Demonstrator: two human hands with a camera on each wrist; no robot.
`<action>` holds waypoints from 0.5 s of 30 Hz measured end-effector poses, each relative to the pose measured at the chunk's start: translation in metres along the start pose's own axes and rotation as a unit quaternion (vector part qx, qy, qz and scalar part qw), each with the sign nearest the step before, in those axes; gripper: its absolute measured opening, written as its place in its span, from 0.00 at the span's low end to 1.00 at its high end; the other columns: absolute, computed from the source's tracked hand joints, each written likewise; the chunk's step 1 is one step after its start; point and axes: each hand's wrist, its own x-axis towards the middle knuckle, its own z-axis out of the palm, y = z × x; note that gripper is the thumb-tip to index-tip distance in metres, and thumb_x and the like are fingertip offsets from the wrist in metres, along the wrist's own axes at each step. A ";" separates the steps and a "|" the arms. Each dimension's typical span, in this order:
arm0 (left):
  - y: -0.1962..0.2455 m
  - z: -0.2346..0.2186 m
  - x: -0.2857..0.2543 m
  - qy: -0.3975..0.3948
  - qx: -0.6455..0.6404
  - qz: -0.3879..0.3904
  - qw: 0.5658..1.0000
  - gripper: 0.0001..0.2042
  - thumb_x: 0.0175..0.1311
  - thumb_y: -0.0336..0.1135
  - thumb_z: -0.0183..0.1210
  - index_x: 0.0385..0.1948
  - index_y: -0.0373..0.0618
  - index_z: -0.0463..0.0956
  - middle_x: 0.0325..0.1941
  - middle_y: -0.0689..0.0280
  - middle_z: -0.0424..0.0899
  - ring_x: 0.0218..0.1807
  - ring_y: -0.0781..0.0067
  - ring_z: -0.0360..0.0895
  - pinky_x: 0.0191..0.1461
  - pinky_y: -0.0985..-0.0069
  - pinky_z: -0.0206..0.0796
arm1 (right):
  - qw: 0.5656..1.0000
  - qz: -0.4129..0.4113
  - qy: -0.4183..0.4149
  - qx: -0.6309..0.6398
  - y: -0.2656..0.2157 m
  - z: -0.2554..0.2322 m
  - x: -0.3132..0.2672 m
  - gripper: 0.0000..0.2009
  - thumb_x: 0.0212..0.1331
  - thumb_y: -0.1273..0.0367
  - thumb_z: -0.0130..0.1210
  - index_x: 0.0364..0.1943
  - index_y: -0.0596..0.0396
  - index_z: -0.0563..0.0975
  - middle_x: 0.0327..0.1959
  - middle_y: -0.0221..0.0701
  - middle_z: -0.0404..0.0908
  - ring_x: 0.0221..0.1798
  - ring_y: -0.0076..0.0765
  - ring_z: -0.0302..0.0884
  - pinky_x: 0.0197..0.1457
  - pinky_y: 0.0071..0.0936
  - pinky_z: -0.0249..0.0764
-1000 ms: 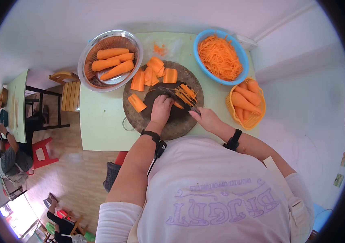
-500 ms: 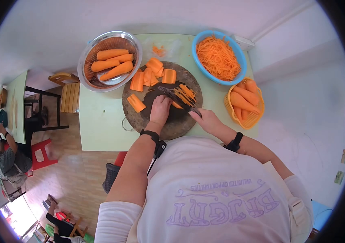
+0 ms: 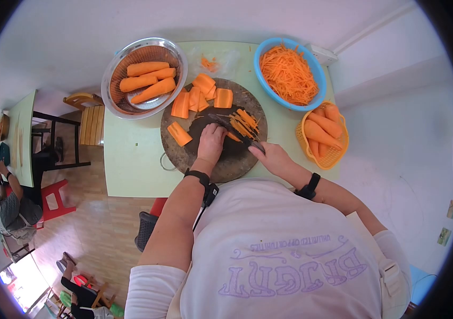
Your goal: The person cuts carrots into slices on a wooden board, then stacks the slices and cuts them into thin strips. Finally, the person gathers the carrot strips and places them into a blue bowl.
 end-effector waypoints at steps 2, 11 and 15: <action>0.000 0.000 0.000 0.003 0.000 0.001 1.000 0.04 0.53 0.27 0.62 0.29 0.42 0.77 0.31 0.60 0.75 0.39 0.55 0.75 0.44 0.64 0.70 | 1.000 -0.001 -0.003 -0.007 -0.004 -0.002 0.000 0.26 0.68 0.49 0.44 0.41 0.62 0.77 0.35 0.53 0.81 0.42 0.60 0.78 0.45 0.46 0.73; -0.001 0.002 -0.001 0.005 -0.013 0.001 1.000 0.04 0.54 0.28 0.61 0.30 0.42 0.77 0.34 0.60 0.75 0.41 0.56 0.74 0.47 0.64 0.69 | 1.000 0.006 0.012 0.004 0.017 0.015 0.011 0.27 0.67 0.48 0.45 0.44 0.62 0.77 0.34 0.53 0.81 0.41 0.61 0.78 0.45 0.46 0.73; -0.004 0.004 -0.002 0.009 -0.015 0.006 1.000 0.04 0.55 0.28 0.61 0.31 0.42 0.77 0.36 0.60 0.76 0.42 0.56 0.75 0.48 0.64 0.69 | 0.990 0.052 0.009 0.127 0.025 0.012 0.014 0.27 0.67 0.48 0.46 0.43 0.64 0.77 0.32 0.54 0.80 0.38 0.60 0.78 0.43 0.44 0.72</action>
